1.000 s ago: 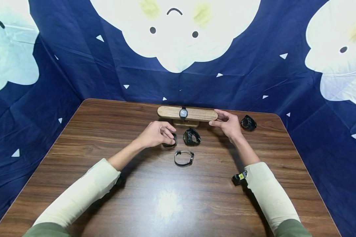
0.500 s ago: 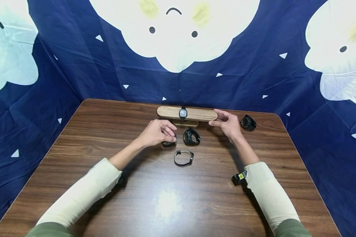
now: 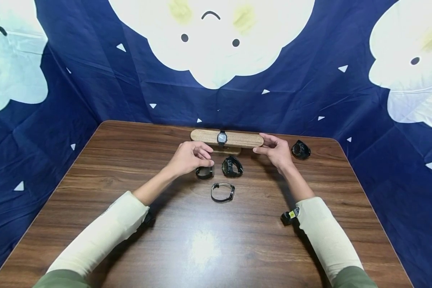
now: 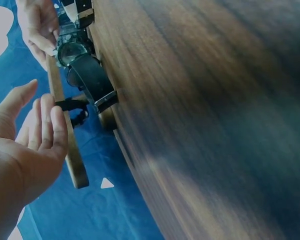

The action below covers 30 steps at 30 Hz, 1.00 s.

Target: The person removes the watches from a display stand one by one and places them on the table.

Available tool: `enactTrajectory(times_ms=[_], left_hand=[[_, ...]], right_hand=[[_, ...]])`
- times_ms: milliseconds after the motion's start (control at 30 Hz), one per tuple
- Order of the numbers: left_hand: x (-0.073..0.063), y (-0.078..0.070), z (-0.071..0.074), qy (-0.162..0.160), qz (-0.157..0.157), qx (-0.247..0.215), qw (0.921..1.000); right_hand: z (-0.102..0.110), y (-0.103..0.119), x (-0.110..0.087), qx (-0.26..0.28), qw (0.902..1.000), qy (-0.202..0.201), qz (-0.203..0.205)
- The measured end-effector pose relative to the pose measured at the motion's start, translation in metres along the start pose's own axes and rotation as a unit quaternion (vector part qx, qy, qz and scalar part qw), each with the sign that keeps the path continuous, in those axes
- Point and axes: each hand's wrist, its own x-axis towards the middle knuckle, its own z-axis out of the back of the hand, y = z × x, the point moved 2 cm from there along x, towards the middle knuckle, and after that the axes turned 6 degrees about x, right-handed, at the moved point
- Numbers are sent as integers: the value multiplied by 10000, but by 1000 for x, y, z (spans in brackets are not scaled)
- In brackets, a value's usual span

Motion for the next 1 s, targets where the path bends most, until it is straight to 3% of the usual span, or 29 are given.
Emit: enactTrajectory(times_ms=[533,1000], left_hand=[[15,-6,3,-774,-200,-135,9967],[23,-5,3,-996,-206,-83,9948]], right_hand=[[-1,0,0,-29,10000,25,70],[0,0,0,-19,10000,17,52]])
